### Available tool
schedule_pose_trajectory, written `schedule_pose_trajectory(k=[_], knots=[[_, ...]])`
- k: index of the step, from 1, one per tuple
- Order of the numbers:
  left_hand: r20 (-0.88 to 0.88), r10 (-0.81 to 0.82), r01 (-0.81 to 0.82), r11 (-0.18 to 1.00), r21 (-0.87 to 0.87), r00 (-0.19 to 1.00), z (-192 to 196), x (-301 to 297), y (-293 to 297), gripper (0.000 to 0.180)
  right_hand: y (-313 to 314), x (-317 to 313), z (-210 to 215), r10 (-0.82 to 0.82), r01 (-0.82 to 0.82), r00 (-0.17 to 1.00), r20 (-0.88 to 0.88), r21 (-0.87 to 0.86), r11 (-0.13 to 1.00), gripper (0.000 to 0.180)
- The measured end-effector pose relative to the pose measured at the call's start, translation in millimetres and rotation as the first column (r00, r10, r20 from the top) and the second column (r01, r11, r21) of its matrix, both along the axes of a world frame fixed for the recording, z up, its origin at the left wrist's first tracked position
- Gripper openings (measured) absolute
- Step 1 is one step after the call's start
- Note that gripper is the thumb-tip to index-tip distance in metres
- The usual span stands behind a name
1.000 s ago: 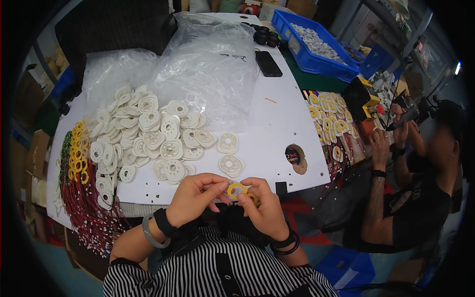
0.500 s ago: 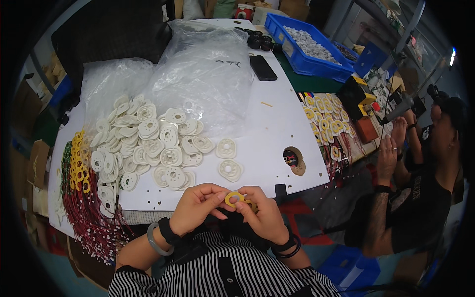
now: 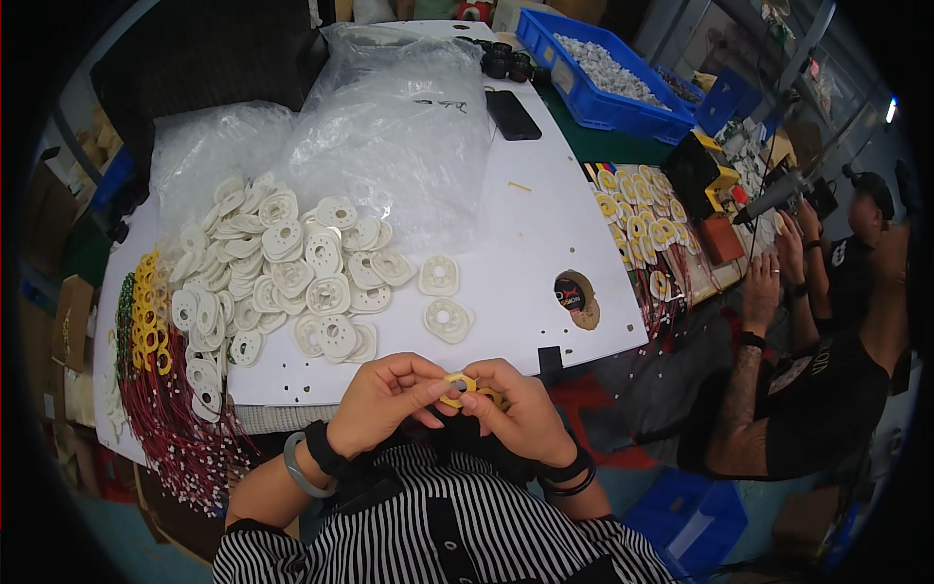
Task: Assembling small electronic coil components by threading wires through plastic rings and housing.
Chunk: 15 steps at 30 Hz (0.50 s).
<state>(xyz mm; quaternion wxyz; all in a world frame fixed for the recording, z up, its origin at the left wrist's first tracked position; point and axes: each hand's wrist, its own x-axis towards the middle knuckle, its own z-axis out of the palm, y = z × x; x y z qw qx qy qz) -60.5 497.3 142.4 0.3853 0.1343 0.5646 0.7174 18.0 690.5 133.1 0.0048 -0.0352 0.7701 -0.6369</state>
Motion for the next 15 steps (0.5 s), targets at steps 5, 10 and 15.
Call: schedule_pose_trajectory(k=[5, 10, 15], knots=[[0.208, -0.035, -0.005, 0.983, 0.186, 0.977, -7.0, 0.5, 0.7, 0.026, 3.9, 1.6, -1.6, 0.055, -0.051, 0.998, 0.023, -0.150, 0.987, 0.026], [0.358, -0.096, -0.007, 0.961, 0.276, 0.929, -12.3, -1.8, 3.2, 0.032, 4.7, 1.6, -4.2, 0.052, -0.049, 0.998, 0.025, -0.114, 0.992, 0.026], [0.408, -0.123, -0.015, 0.948, 0.319, 0.904, -17.9, -0.9, 5.1, 0.033, 7.0, 2.0, -4.1, 0.094, -0.077, 0.994, 0.060, -0.250, 0.965, 0.027]])
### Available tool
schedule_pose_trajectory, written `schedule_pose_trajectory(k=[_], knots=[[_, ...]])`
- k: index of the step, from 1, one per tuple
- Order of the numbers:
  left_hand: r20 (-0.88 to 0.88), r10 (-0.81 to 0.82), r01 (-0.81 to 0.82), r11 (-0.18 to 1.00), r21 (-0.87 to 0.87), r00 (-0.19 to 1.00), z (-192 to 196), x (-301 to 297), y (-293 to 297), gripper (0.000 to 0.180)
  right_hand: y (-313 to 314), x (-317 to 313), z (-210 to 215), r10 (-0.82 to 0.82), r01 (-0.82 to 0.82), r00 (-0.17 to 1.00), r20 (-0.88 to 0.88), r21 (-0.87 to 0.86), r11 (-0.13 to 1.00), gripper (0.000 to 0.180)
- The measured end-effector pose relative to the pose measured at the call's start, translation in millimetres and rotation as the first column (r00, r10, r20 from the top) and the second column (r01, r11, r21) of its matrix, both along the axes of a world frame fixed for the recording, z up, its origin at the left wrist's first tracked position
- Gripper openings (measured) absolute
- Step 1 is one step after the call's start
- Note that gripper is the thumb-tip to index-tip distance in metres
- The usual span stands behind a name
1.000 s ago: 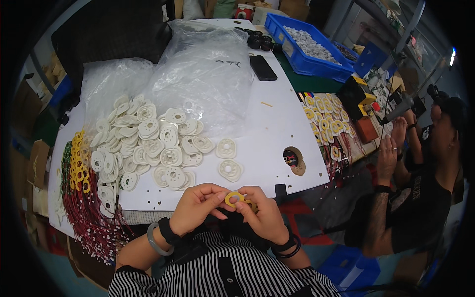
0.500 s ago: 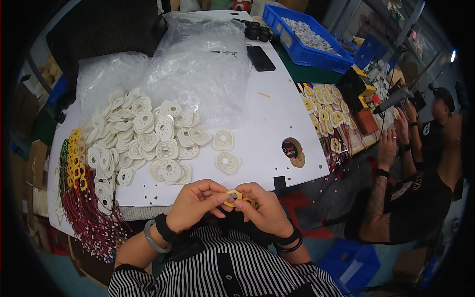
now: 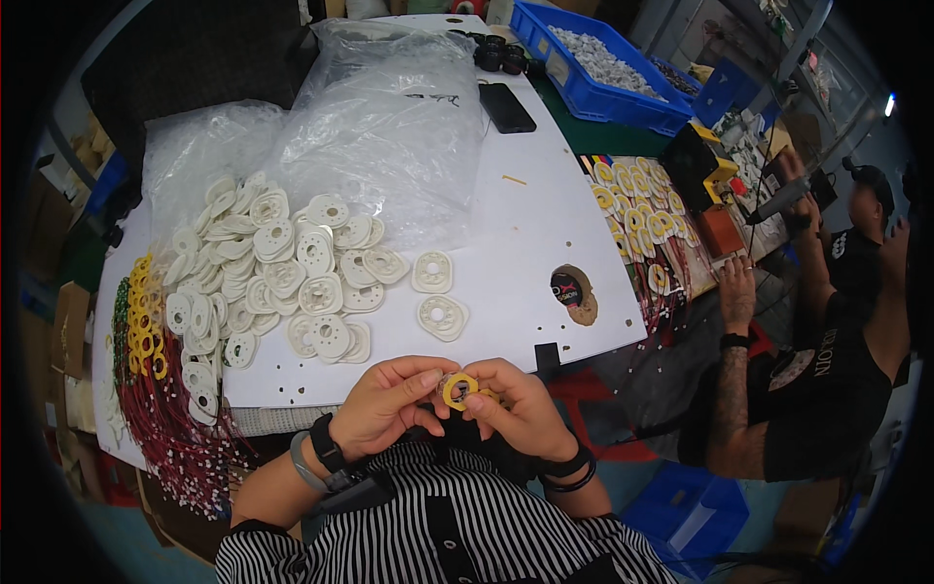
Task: Assembling small electronic coil components by threading wires through plastic rings and housing.
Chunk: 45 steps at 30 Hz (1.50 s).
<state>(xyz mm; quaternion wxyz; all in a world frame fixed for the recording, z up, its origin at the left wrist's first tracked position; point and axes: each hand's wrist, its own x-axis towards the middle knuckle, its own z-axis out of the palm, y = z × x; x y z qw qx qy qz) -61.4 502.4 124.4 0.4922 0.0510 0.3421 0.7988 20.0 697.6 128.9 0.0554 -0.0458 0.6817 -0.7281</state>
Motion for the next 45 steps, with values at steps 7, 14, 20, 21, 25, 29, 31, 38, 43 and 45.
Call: schedule_pose_trajectory(k=[7, 14, 20, 21, 25, 29, 31, 38, 43, 45], knots=[[-0.141, 0.067, -0.080, 0.993, -0.088, 0.988, 5.3, 4.4, 3.0, 0.030, -2.0, -1.4, -3.6, -0.054, 0.056, 0.998, -0.041, 0.058, 0.997, 0.025], [-0.187, 0.100, -0.118, 0.989, -0.091, 0.977, 5.9, 8.0, 1.6, 0.025, -3.4, 1.2, -1.9, -0.063, 0.069, 0.997, -0.048, 0.137, 0.988, 0.025], [-0.251, 0.120, -0.157, 0.979, -0.134, 0.961, 6.4, 9.1, 1.3, 0.022, -2.3, -1.4, -1.6, -0.054, 0.065, 0.996, -0.065, 0.170, 0.983, 0.026], [-0.250, 0.120, -0.157, 0.978, -0.135, 0.961, 6.0, 8.8, 1.9, 0.022, -1.8, -2.2, -1.2, -0.054, 0.064, 0.996, -0.064, 0.169, 0.983, 0.026], [-0.310, 0.137, -0.187, 0.973, -0.136, 0.941, 5.7, 11.5, 4.7, 0.019, -0.3, 0.6, 1.0, -0.057, 0.064, 0.997, -0.046, 0.163, 0.985, 0.028], [-0.366, 0.141, -0.220, 0.958, -0.184, 0.920, 7.6, 17.0, 6.5, 0.017, -1.7, 5.3, -4.1, -0.063, 0.066, 0.998, -0.021, 0.152, 0.986, 0.028], [-0.428, 0.186, -0.317, 0.913, -0.258, 0.884, 1.9, 16.6, 1.8, 0.017, -4.7, -6.1, -8.1, 0.013, -0.009, 1.000, -0.027, 0.130, 0.991, 0.026], [-0.528, 0.151, -0.326, 0.910, -0.255, 0.836, 13.9, 15.9, 15.9, 0.012, 4.8, 2.2, -3.5, -0.094, 0.106, 0.979, -0.183, 0.057, 0.993, 0.025], [-0.650, 0.073, -0.316, 0.911, -0.266, 0.757, -2.0, 9.4, 16.5, 0.016, 8.7, 5.6, 1.2, -0.163, 0.183, 0.963, -0.214, 0.077, 0.980, 0.022], [-0.843, -0.104, -0.366, 0.868, -0.337, 0.528, 31.2, 15.9, 26.6, 0.021, 15.5, 5.4, -2.5, -0.141, 0.177, 0.970, -0.197, 0.177, 0.968, 0.022]])
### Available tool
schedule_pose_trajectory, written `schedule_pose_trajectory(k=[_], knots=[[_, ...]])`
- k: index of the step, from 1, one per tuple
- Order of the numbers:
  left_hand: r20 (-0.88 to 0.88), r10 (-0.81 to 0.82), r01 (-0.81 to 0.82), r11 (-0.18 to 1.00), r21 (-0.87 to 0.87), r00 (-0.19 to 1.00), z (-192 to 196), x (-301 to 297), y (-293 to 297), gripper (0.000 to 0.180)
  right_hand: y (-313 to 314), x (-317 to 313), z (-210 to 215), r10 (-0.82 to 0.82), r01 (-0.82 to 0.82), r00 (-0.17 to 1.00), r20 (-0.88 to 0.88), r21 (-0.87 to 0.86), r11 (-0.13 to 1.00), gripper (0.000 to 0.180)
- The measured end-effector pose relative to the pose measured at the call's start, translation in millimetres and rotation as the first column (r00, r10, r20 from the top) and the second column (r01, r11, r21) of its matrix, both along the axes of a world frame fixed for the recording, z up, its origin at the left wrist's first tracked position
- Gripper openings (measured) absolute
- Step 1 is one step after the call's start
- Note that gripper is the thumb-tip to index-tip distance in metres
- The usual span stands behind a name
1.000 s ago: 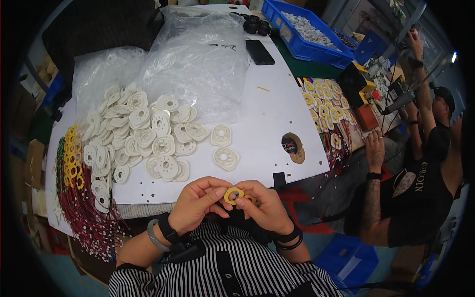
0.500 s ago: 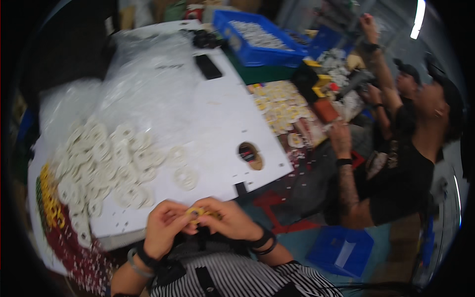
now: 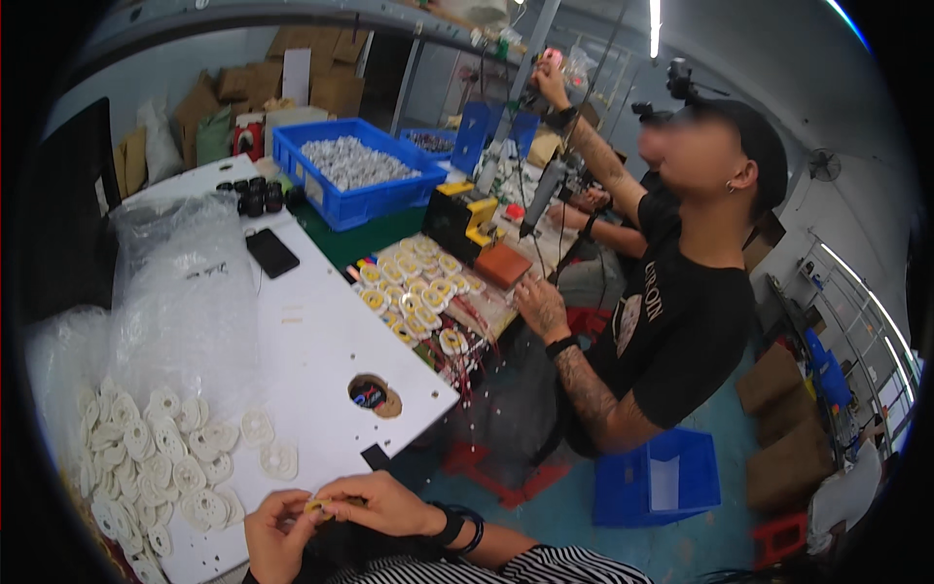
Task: Assembling small electronic coil components by threading wires through plastic rings and housing.
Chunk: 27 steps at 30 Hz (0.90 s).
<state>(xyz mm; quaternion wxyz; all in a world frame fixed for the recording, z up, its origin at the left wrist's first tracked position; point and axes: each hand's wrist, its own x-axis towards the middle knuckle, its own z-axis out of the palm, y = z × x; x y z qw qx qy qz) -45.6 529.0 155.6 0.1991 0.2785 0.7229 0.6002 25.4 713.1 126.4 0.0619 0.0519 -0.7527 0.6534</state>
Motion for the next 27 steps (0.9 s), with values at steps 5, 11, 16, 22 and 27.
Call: schedule_pose_trajectory(k=[5, 11, 16, 22, 27], knots=[[-0.469, -0.224, 0.160, 0.972, -0.173, 0.854, -68.7, -12.8, -22.3, 0.028, -7.4, 17.4, -6.3, -0.060, 0.064, 0.997, -0.051, 0.075, 0.995, 0.022], [0.026, -0.096, 0.099, 0.990, -0.105, 0.995, -8.1, -2.2, -6.2, 0.012, -12.1, 17.4, -6.4, -0.065, 0.068, 0.997, -0.048, 0.075, 0.995, 0.020], [-0.142, -0.225, 0.178, 0.942, -0.286, 0.964, 8.6, -19.0, 10.9, 0.021, 7.2, 22.6, -1.4, -0.164, 0.157, 0.985, 0.046, 0.121, 0.980, 0.017], [-0.764, -0.139, -0.373, 0.808, -0.455, 0.630, 18.5, -60.2, 15.8, 0.025, 21.6, 24.2, -19.6, -0.180, 0.179, 0.983, 0.026, 0.031, 0.983, 0.018], [-0.746, -0.215, -0.389, 0.743, -0.544, 0.630, 3.8, -63.8, 25.7, 0.030, 22.7, 28.3, -22.0, -0.163, 0.162, 0.985, 0.050, 0.019, 0.987, 0.016]])
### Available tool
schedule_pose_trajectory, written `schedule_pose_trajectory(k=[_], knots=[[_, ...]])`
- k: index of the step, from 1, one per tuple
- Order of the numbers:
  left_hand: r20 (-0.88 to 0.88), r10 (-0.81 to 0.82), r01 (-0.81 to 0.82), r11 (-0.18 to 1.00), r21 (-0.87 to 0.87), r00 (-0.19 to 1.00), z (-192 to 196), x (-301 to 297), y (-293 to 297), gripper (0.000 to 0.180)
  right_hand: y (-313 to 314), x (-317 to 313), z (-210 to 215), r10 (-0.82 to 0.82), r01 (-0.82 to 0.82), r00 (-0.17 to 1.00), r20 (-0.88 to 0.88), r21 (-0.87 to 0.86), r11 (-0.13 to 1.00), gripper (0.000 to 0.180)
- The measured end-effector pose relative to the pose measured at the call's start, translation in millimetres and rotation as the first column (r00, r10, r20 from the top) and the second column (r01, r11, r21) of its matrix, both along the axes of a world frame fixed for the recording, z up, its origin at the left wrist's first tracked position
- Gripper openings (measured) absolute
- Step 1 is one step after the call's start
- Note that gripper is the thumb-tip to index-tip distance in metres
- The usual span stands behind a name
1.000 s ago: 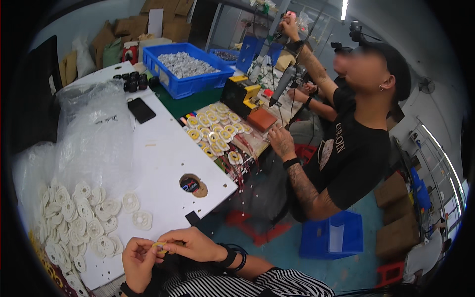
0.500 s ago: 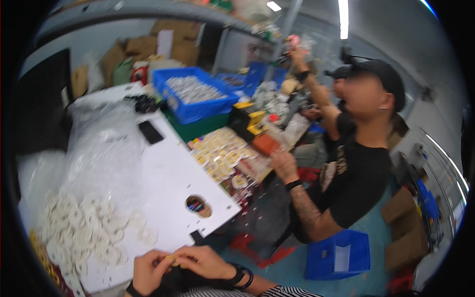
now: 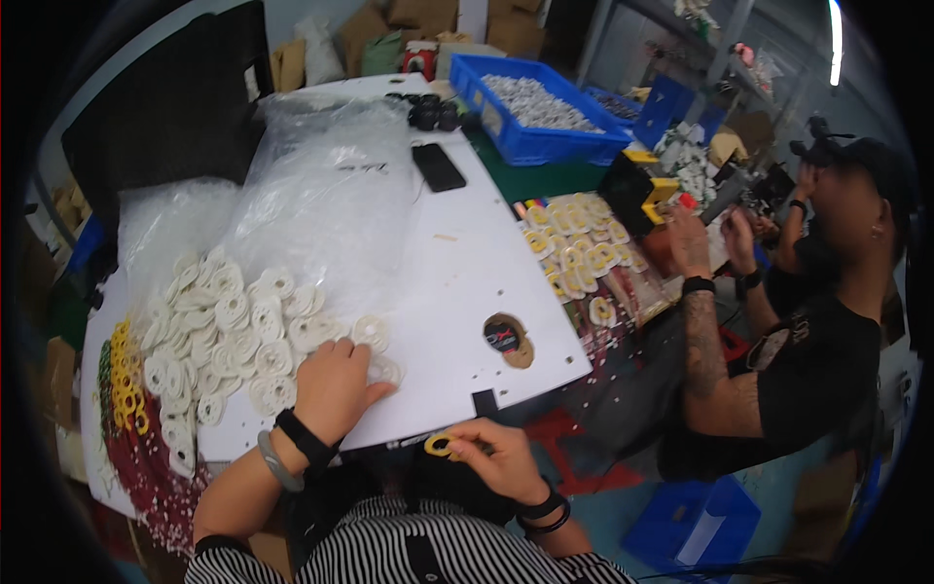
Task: Assembling small electronic coil components by threading wires through plastic rings and housing.
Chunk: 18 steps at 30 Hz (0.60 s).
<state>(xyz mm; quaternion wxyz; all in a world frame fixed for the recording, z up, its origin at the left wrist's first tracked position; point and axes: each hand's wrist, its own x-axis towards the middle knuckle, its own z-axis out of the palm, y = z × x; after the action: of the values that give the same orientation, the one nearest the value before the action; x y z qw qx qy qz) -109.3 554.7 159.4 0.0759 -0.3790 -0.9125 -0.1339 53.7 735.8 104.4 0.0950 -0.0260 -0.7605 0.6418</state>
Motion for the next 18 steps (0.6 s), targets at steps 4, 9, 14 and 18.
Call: schedule_pose_trajectory(k=[4, 9, 14, 18], knots=[[-0.004, 0.024, -0.024, 1.000, 0.015, 1.000, -4.0, 1.0, 1.4, 0.035, -4.6, -1.6, -7.2, 0.057, -0.057, 0.998, -0.006, -0.054, 0.997, 0.020], [0.088, 0.033, -0.039, 0.997, 0.064, 0.996, 0.8, 3.7, 0.3, 0.035, -7.8, -0.8, -12.1, 0.088, -0.089, 0.996, -0.014, -0.125, 0.988, 0.022], [0.123, 0.023, -0.042, 0.987, 0.158, 0.992, 3.4, 1.1, -14.5, 0.024, -17.9, -10.5, -4.1, 0.125, -0.127, 0.992, -0.020, -0.178, 0.976, 0.023], [0.468, -0.277, 0.044, 0.892, 0.450, 0.839, 12.6, 31.7, -14.4, 0.019, -19.6, -5.8, 2.0, 0.118, -0.128, 0.988, -0.097, -0.098, 0.987, 0.020]])
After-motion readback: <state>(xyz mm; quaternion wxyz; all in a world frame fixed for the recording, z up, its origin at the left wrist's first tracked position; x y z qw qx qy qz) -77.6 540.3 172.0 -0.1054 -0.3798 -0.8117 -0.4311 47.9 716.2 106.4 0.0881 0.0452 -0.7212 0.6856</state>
